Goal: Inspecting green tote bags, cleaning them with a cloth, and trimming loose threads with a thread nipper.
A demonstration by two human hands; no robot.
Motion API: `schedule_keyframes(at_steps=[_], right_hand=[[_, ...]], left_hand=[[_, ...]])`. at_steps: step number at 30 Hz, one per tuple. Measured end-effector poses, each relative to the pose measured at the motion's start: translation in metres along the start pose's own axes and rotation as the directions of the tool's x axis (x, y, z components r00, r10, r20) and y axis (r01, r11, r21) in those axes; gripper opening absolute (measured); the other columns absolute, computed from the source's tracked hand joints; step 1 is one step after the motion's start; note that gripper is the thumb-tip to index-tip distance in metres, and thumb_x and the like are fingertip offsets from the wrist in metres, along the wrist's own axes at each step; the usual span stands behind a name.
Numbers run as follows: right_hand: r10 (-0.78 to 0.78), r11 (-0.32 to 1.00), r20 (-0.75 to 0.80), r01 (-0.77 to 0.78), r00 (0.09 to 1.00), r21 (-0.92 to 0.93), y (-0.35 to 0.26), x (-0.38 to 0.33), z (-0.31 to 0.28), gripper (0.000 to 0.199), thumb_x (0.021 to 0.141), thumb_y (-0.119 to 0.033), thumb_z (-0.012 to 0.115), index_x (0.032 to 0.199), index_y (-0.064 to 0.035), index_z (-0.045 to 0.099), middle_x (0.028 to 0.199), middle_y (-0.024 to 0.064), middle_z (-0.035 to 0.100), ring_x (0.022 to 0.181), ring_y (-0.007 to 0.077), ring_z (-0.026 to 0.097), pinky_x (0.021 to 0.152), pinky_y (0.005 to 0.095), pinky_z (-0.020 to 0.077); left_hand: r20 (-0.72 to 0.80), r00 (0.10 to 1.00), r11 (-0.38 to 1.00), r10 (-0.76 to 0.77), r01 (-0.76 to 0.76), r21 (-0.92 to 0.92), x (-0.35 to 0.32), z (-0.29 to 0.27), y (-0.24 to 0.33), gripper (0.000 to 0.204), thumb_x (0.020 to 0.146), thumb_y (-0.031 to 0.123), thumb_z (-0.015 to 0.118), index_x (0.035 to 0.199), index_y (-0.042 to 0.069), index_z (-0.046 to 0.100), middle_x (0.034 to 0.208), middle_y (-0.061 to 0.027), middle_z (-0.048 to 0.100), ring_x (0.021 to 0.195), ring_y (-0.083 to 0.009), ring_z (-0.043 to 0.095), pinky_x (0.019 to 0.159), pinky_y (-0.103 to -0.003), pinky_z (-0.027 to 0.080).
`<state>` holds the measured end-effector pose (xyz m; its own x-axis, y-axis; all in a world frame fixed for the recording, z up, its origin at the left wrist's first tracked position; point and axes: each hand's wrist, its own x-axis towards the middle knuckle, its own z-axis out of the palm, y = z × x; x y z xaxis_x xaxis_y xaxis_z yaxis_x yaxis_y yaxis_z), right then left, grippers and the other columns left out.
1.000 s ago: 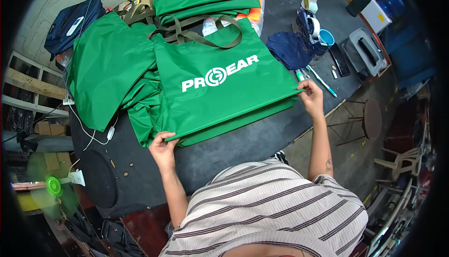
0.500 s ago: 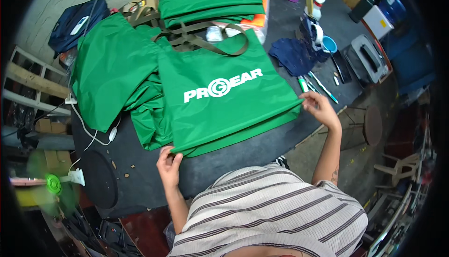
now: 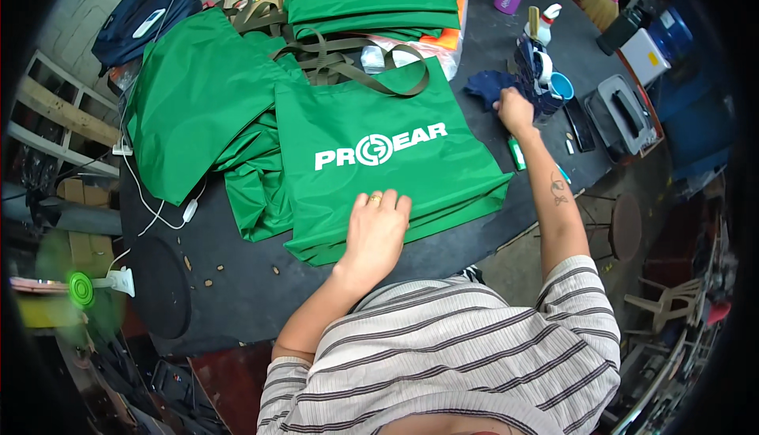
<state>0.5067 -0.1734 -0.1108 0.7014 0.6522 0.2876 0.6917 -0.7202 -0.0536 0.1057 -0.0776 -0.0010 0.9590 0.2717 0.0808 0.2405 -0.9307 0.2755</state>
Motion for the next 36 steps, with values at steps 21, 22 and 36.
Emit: schedule_keyframes(at_steps=[21,22,36], right_hand=[[-0.717,0.659,0.154,0.588,0.68,0.47,-0.137,-0.058,-0.029,0.019,0.066,-0.009,0.065,0.085,-0.011,0.063,0.083,0.0091,0.061,0.08,0.0298,0.061,0.07,0.0419,0.0487],[-0.85,0.478,0.163,0.605,0.5,0.636,-0.148,-0.079,-0.03,0.015,0.064,-0.009,0.067,0.079,-0.0108,0.066,0.081,0.0086,0.063,0.081,0.0272,0.062,0.07,0.0406,0.0492],[-0.714,0.684,0.349,0.5,0.607,0.531,-0.157,-0.093,-0.045,0.015,0.058,-0.017,0.076,0.063,-0.0107,0.064,0.066,0.0057,0.064,0.067,0.0262,0.064,0.064,0.0424,0.0453]], left_hand=[[-0.214,0.974,0.982,0.072,-0.107,-0.153,-0.019,0.041,-0.011,0.014,0.072,0.011,0.068,0.065,0.008,0.056,0.062,-0.0061,0.055,0.062,-0.0228,0.055,0.062,-0.035,0.041],[-0.221,0.973,0.984,0.073,-0.106,-0.141,-0.019,0.043,-0.013,0.014,0.072,0.011,0.068,0.066,0.008,0.056,0.062,-0.0061,0.054,0.062,-0.0227,0.055,0.062,-0.035,0.041],[-0.182,0.972,0.971,0.146,-0.176,-0.161,-0.03,0.038,-0.006,0.005,0.07,0.006,0.058,0.067,0.007,0.055,0.064,-0.0073,0.054,0.067,-0.0215,0.057,0.064,-0.034,0.041]])
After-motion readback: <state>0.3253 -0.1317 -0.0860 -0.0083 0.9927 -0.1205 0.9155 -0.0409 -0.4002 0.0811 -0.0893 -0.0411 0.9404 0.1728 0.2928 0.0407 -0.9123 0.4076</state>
